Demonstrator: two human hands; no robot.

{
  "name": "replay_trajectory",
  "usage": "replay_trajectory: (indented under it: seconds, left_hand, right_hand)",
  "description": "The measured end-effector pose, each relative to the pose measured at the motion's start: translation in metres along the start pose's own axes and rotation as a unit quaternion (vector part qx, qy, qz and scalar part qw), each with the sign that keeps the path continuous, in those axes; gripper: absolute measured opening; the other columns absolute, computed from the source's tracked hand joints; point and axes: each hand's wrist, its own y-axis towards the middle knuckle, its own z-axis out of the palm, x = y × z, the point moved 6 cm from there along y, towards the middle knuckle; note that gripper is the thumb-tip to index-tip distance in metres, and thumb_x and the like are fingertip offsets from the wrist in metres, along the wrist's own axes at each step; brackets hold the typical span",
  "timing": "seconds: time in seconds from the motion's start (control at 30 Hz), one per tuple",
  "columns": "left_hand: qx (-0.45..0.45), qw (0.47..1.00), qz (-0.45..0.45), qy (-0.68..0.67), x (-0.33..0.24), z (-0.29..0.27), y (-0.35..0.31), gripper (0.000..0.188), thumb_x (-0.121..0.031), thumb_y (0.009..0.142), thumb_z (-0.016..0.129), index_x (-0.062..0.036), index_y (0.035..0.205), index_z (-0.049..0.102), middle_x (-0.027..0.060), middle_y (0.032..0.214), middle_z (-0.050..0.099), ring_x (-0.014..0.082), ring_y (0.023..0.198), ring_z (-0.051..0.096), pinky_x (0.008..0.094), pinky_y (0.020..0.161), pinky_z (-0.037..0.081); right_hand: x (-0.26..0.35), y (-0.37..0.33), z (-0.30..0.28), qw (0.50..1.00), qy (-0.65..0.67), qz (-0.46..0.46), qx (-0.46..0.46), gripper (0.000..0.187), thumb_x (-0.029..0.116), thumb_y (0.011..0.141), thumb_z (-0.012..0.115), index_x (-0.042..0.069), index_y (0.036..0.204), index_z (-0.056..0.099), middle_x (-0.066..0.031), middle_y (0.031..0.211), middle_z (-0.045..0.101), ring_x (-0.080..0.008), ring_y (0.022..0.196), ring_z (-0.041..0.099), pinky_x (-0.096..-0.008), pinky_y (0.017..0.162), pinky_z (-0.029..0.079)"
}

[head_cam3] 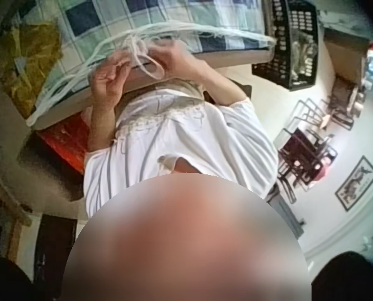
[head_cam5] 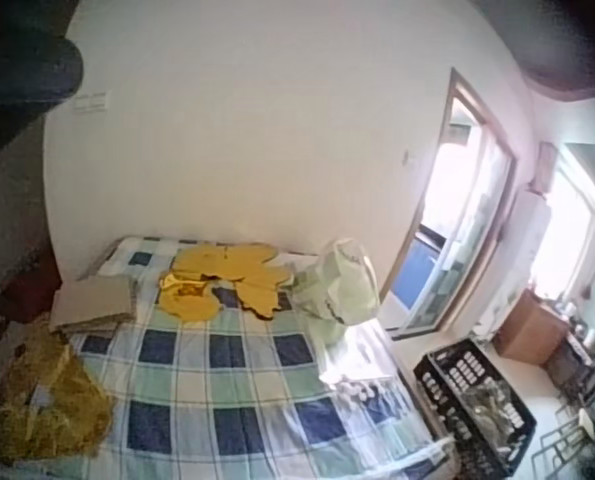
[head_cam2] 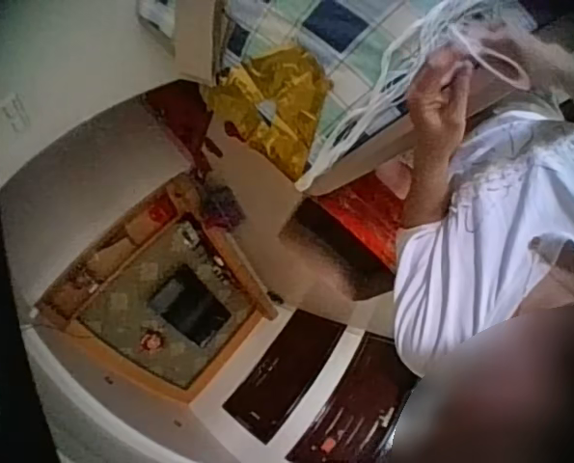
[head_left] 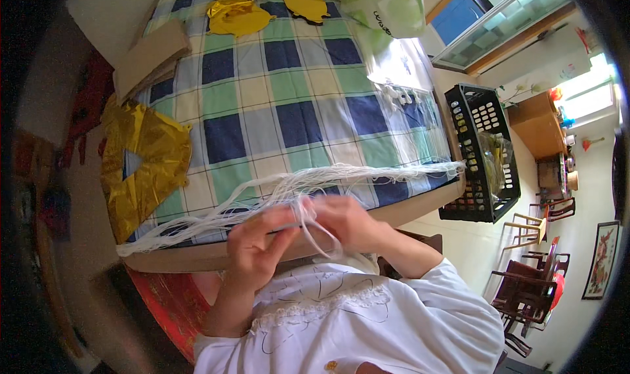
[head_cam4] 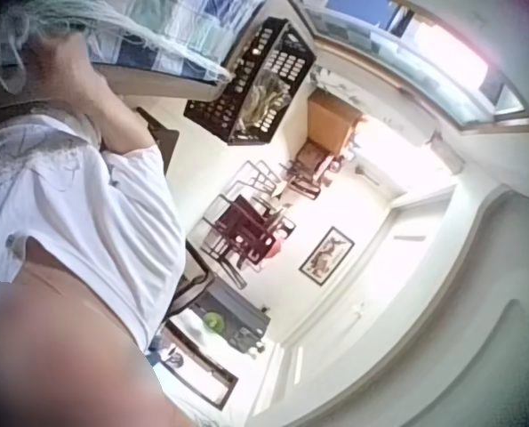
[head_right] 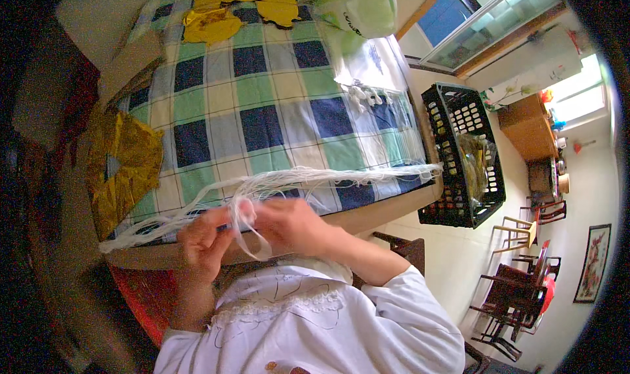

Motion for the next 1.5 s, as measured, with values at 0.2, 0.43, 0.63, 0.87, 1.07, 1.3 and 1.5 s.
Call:
replay_trajectory:
  seconds: [0.2, 0.43, 0.63, 0.87, 1.07, 1.3, 1.5]
  left_hand:
    - [0.0, 0.97, 0.016, 0.243, 0.0, 0.0, 0.001, 0.02, 0.003, 0.075, 0.068, -0.002, 0.094, 0.063, 0.0115, 0.095, 0.065, 0.0231, 0.089, 0.063, 0.03, 0.079, 0.048]
    - [-0.093, 0.912, 0.107, 0.385, -0.006, -0.001, 0.004, 0.014, 0.003, 0.078, 0.068, -0.0005, 0.09, 0.063, 0.0059, 0.089, 0.066, 0.0152, 0.085, 0.061, 0.0282, 0.078, 0.048]
    - [-0.122, 0.977, -0.039, 0.173, 0.019, -0.013, 0.004, 0.007, -0.002, 0.084, 0.064, -0.0004, 0.091, 0.063, 0.0042, 0.087, 0.064, 0.0107, 0.084, 0.058, 0.0252, 0.077, 0.046]
    - [-0.119, 0.971, -0.017, 0.205, 0.012, -0.004, 0.008, 0.006, -0.001, 0.086, 0.06, 0.0015, 0.091, 0.061, 0.0059, 0.091, 0.063, 0.0132, 0.087, 0.057, 0.0247, 0.079, 0.044]
    - [-0.105, 0.967, 0.012, 0.232, 0.005, -0.004, 0.01, 0.006, 0.0, 0.086, 0.057, 0.0023, 0.091, 0.059, 0.0079, 0.09, 0.06, 0.0161, 0.085, 0.056, 0.0259, 0.079, 0.044]
    - [-0.041, 0.971, -0.017, 0.235, 0.013, -0.008, 0.014, 0.009, -0.004, 0.09, 0.052, 0.0022, 0.092, 0.059, 0.0109, 0.091, 0.06, 0.018, 0.082, 0.06, 0.0263, 0.073, 0.047]
    - [-0.158, 0.974, 0.03, 0.159, 0.026, -0.024, 0.021, 0.02, -0.014, 0.096, 0.049, 0.0005, 0.103, 0.06, 0.0074, 0.098, 0.061, 0.0144, 0.087, 0.061, 0.0261, 0.073, 0.049]
  right_hand:
    - [-0.014, 0.001, -0.012, 0.999, 0.001, 0.016, -0.037, 0.02, 0.006, 0.078, 0.064, 0.004, 0.095, 0.056, -0.0132, 0.077, 0.057, -0.0325, 0.071, 0.059, -0.0389, 0.06, 0.047]
    - [-0.006, 0.001, -0.013, 0.998, -0.007, 0.046, -0.04, 0.02, -0.002, 0.079, 0.062, 0.001, 0.098, 0.06, -0.0125, 0.086, 0.062, -0.0269, 0.073, 0.062, -0.0324, 0.066, 0.05]
    - [-0.002, 0.002, -0.017, 0.993, 0.064, 0.052, -0.082, 0.023, 0.001, 0.076, 0.071, 0.002, 0.097, 0.064, -0.0106, 0.089, 0.064, -0.0222, 0.078, 0.065, -0.03, 0.066, 0.052]
    - [-0.013, 0.0, -0.009, 0.997, 0.004, 0.004, -0.075, 0.017, 0.002, 0.072, 0.074, 0.003, 0.087, 0.066, -0.0091, 0.085, 0.062, -0.023, 0.076, 0.063, -0.0307, 0.063, 0.051]
    - [-0.005, 0.008, -0.015, 0.993, -0.003, -0.024, -0.114, 0.021, 0.002, 0.072, 0.073, 0.007, 0.09, 0.066, -0.0076, 0.089, 0.06, -0.0244, 0.082, 0.059, -0.0345, 0.07, 0.048]
    - [-0.005, 0.006, -0.012, 0.996, -0.044, -0.067, -0.037, 0.019, 0.007, 0.072, 0.073, 0.009, 0.089, 0.064, -0.0047, 0.09, 0.06, -0.024, 0.085, 0.057, -0.0346, 0.073, 0.046]
    - [-0.003, 0.005, -0.007, 0.992, -0.064, -0.104, 0.018, 0.016, 0.008, 0.073, 0.071, 0.01, 0.087, 0.064, -0.0036, 0.09, 0.06, -0.0225, 0.083, 0.057, -0.0358, 0.071, 0.045]
